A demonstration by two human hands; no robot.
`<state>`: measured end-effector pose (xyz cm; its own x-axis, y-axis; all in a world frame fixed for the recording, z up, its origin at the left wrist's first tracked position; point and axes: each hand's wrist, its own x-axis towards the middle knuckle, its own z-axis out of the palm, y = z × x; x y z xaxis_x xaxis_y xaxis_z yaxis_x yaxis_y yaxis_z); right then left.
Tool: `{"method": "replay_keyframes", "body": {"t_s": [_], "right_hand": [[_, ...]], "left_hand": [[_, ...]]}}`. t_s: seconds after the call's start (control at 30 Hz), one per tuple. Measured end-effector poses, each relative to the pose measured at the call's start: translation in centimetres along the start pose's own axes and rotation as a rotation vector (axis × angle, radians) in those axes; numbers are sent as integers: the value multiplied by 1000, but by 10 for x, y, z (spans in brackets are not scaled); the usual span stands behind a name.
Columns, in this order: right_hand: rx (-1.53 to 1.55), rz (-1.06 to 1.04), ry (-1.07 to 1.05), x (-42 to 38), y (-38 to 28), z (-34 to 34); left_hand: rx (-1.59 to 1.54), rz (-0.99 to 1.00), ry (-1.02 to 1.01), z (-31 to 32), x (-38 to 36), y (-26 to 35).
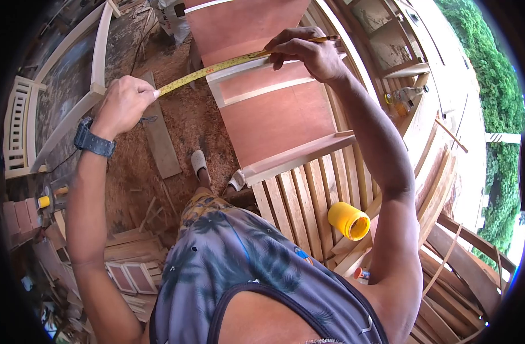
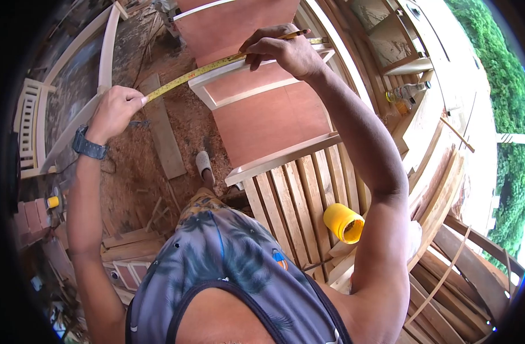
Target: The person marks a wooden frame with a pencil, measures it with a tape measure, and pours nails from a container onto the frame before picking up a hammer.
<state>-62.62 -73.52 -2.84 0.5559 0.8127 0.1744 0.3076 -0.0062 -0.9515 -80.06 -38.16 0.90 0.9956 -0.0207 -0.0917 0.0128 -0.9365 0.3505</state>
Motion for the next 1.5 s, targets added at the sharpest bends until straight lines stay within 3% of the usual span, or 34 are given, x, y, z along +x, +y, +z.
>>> {"method": "replay_keyframes", "body": {"t_s": [0.07, 0.13, 0.2, 0.33, 0.53, 0.63, 1.1, 1.4, 1.5], "right_hand": [[-152, -75, 36, 3, 1, 4], [-37, -24, 14, 7, 2, 8], [-179, -88, -12, 7, 1, 11], [-76, 78, 61, 6, -10, 20], [-177, -22, 28, 7, -2, 17], [4, 58, 61, 7, -3, 19], [-295, -102, 21, 5, 4, 21], [-196, -12, 30, 6, 4, 22], [-257, -74, 8, 6, 5, 21]], "left_hand": [[8, -3, 8, 1, 1, -3], [19, 4, 6, 1, -1, -2], [0, -26, 17, 2, -1, 2], [4, -70, -26, 2, -2, 0], [-23, -44, -14, 4, 0, -3], [9, -67, -41, 3, 1, -1], [-14, -152, -45, 3, -1, 5], [-8, -120, -41, 4, 0, 2], [15, -103, -59, 2, 1, 3]]}}
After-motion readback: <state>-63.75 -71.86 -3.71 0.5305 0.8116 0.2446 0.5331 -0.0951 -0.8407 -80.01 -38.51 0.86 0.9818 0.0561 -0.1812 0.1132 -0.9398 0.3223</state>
